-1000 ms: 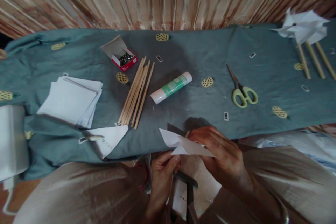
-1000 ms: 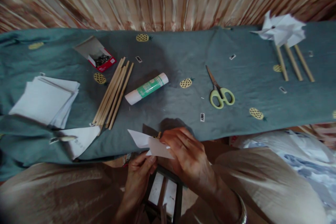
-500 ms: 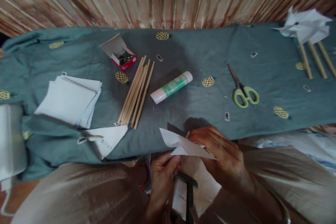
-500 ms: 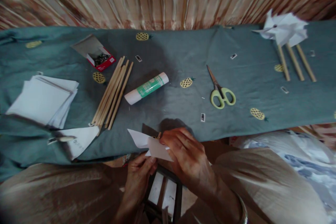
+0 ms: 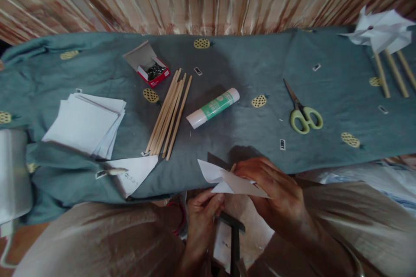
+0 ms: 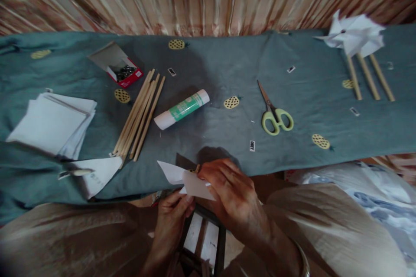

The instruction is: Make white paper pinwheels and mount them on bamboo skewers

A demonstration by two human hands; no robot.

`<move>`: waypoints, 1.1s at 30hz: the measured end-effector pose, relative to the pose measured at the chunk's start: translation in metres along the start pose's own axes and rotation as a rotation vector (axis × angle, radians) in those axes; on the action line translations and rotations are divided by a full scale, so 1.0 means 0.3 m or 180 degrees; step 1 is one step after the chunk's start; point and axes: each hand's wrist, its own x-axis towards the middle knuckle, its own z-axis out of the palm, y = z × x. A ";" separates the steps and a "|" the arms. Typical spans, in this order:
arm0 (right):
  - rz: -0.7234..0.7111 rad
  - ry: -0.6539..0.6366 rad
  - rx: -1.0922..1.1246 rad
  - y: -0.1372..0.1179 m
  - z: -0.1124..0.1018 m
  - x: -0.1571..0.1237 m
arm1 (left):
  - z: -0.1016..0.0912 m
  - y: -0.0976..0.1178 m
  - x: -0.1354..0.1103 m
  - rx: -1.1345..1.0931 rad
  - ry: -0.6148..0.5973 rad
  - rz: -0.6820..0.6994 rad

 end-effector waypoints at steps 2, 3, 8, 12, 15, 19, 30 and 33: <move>0.0000 -0.0001 0.0013 0.000 -0.001 0.001 | 0.002 0.003 0.000 -0.0002 0.0030 -0.0009; 0.0016 -0.0002 0.0021 -0.001 0.000 0.001 | 0.004 0.005 -0.001 -0.0007 0.0053 -0.0022; 0.0092 0.0008 0.0068 -0.002 -0.001 0.003 | 0.011 0.015 -0.005 -0.0003 0.0090 -0.0038; 0.0009 -0.0016 0.0036 -0.006 -0.006 0.007 | 0.013 0.016 -0.004 -0.0060 0.0050 -0.0045; -0.0018 -0.0039 0.0026 -0.006 -0.008 0.007 | 0.011 0.011 -0.006 -0.0085 0.0069 -0.0056; 0.0038 -0.0014 0.0050 -0.003 -0.005 0.004 | 0.001 -0.002 -0.005 -0.0055 0.0054 -0.0055; 0.0418 -0.0005 -0.0043 -0.021 0.003 0.013 | 0.000 -0.002 -0.004 0.0023 0.0081 -0.0022; 0.0638 0.0033 -0.0088 -0.031 0.005 0.018 | 0.000 -0.007 -0.006 -0.0032 0.0055 0.0018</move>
